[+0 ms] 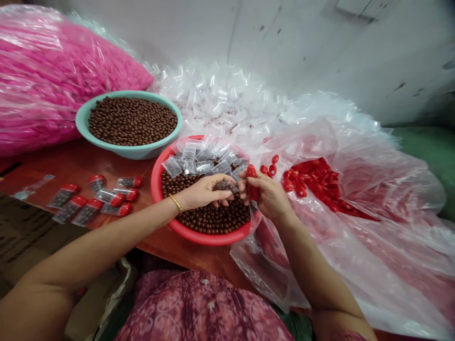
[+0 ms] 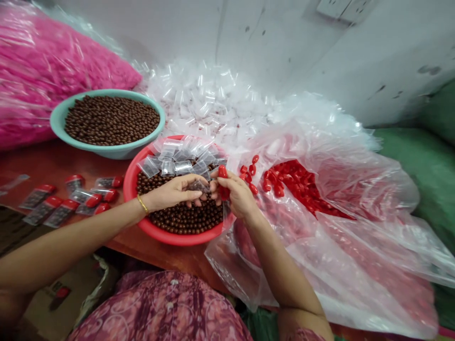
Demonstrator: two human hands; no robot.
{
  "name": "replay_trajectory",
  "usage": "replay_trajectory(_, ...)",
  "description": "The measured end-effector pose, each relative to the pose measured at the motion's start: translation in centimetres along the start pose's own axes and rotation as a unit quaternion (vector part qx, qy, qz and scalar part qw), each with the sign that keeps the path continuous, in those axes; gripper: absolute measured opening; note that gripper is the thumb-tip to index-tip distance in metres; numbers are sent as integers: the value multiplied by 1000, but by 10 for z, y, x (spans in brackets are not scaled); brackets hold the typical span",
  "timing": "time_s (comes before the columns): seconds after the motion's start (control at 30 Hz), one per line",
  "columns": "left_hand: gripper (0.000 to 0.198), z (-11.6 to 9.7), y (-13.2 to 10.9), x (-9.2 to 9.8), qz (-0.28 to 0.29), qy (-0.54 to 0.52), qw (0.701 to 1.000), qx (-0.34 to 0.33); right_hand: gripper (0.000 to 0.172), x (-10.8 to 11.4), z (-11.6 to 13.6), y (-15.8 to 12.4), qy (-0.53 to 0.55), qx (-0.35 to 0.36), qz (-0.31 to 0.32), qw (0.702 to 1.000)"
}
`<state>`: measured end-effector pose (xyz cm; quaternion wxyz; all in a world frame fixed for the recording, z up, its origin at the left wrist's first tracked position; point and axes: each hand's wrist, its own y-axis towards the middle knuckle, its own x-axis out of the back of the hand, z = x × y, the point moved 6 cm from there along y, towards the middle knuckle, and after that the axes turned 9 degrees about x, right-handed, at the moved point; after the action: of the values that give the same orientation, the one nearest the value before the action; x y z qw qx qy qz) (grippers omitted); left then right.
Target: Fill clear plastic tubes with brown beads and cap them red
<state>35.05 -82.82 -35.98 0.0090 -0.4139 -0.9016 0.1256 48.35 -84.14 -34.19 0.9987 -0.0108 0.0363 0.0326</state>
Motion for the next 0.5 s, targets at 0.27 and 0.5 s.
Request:
replay_trajectory(0.27,26,0,0,-2,1,20,1000,24,47,0,9,9,-79,100,-39,991)
replay_trajectory(0.5,27,-6,-3,2,-12,-25,1000,5,19,-11,29,-7,-202,308,-46,929)
